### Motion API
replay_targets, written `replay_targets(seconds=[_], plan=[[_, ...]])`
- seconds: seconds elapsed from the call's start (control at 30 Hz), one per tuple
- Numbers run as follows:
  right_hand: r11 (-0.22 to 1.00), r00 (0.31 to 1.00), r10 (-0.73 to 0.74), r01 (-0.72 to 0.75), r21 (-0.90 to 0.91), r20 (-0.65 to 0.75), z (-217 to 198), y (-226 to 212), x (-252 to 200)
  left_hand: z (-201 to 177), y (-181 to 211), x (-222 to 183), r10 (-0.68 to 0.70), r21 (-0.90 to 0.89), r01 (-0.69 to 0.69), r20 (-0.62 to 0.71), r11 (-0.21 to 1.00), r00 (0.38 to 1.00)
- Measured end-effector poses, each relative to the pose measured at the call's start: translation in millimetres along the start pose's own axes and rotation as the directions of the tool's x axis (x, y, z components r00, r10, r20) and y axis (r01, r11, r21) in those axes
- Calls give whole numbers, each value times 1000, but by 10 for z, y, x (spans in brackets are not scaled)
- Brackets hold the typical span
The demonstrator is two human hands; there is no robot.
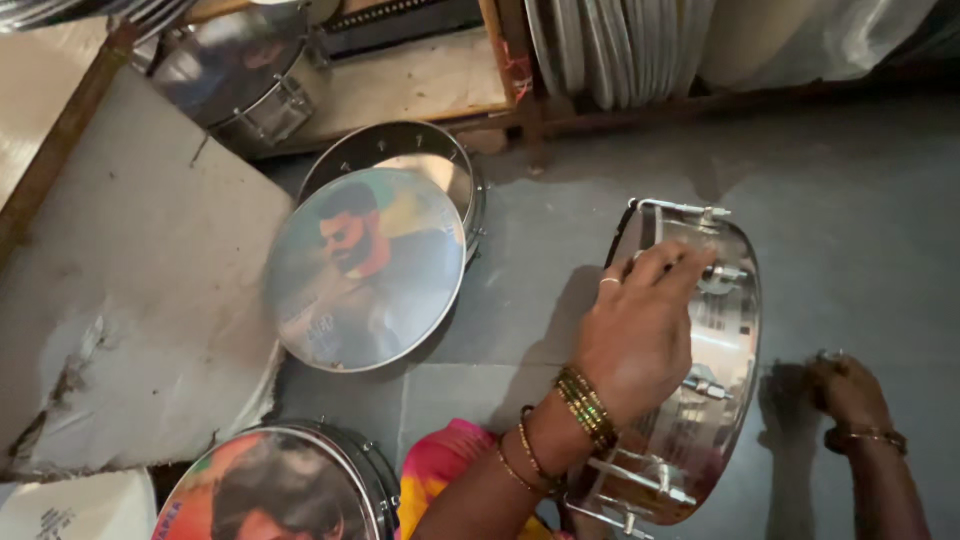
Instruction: The person sits on the floor and uses a small screwdriver to tighten screws on the metal rim of a percussion instrument.
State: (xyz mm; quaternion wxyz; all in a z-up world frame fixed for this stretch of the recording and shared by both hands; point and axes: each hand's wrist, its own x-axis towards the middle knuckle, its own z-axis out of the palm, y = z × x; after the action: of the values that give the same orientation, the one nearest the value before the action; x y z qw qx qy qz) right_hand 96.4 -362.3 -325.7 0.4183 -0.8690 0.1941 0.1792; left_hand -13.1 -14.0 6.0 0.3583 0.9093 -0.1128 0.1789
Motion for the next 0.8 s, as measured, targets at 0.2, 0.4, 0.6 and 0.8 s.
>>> replay_targets(seconds=[0.2, 0.4, 0.6, 0.8], plan=[[854, 954, -186, 275, 441, -234, -266, -1217, -981, 143, -38, 100, 42, 37, -38, -100, 999, 994], [498, 816, -437, 570, 653, -379, -714, -1935, -2078, 199, -29, 39, -2, 84, 10, -93, 996, 996], [487, 741, -569, 654, 579, -358, -780, -2352, -2915, 225, 4, -105, 32, 52, -24, -168, 998, 985], [508, 652, -672, 751, 423, -351, -556, -2520, -3074, 157, 81, -237, -9, 58, 20, -173, 998, 985]])
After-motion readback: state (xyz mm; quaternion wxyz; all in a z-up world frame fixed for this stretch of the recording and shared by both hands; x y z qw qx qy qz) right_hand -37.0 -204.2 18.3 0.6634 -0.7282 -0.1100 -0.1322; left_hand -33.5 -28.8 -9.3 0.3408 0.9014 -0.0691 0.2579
